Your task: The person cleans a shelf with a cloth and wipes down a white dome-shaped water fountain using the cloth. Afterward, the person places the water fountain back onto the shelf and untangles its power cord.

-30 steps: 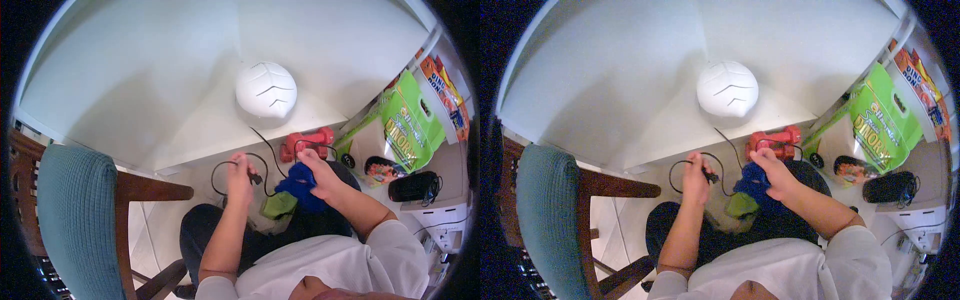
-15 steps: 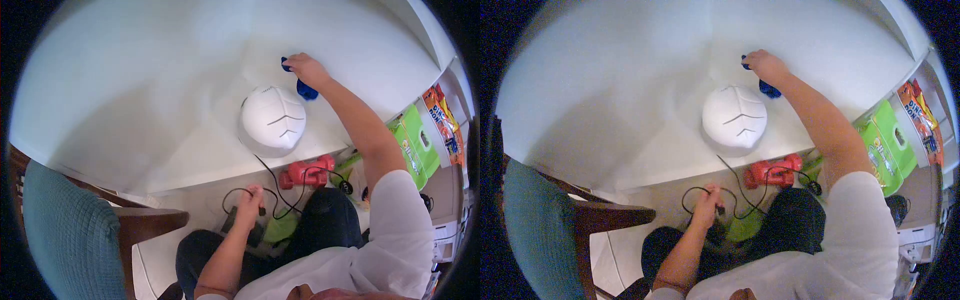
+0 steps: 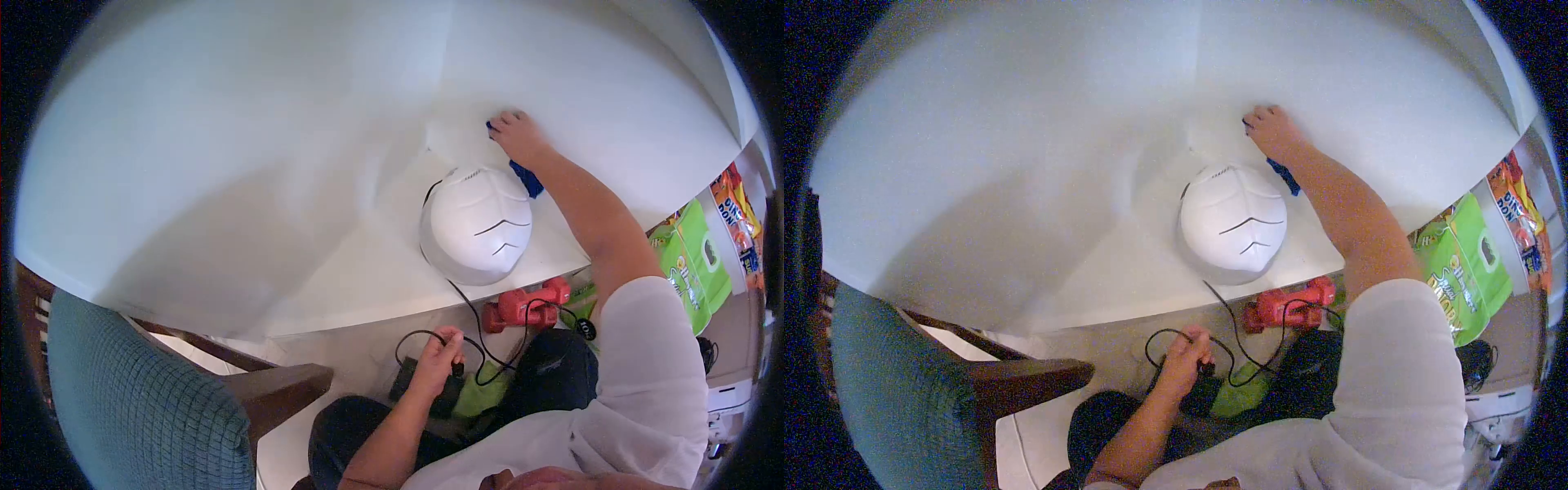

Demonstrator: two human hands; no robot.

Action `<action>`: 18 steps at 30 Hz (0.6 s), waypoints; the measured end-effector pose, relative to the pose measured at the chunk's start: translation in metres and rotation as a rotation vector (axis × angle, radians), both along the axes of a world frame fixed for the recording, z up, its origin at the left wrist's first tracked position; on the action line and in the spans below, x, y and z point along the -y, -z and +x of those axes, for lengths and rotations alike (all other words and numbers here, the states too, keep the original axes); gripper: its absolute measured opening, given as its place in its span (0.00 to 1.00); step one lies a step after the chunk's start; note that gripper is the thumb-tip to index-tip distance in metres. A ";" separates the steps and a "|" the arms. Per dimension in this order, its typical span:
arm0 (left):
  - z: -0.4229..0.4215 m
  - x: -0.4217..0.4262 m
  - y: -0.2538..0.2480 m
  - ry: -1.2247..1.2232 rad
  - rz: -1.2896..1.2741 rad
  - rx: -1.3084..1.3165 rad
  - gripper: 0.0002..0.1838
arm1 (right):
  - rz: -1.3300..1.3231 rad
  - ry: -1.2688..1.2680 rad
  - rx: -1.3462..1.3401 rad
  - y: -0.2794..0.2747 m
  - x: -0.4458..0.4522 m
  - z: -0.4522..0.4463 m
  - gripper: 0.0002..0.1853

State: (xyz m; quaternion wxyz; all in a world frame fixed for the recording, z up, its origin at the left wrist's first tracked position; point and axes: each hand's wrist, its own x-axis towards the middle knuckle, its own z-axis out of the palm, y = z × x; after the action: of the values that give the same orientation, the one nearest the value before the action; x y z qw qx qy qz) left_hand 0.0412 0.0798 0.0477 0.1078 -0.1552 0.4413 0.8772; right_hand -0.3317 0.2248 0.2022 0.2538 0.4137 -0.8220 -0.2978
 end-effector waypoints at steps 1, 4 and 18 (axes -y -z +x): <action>0.002 0.001 -0.003 0.021 -0.044 -0.016 0.10 | 0.004 0.002 -0.016 0.001 0.008 -0.003 0.10; 0.001 0.009 -0.010 0.062 -0.108 -0.044 0.10 | -0.001 -0.006 -0.076 0.011 -0.013 0.003 0.10; 0.003 0.004 0.003 0.065 0.060 0.014 0.09 | 0.167 0.185 0.208 -0.002 -0.064 0.045 0.11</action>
State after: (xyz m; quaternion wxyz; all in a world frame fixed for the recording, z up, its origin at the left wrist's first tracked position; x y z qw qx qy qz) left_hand 0.0444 0.0755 0.0452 0.1440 -0.1435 0.4190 0.8849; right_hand -0.2868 0.2893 0.2045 0.1037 0.3844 -0.8508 -0.3430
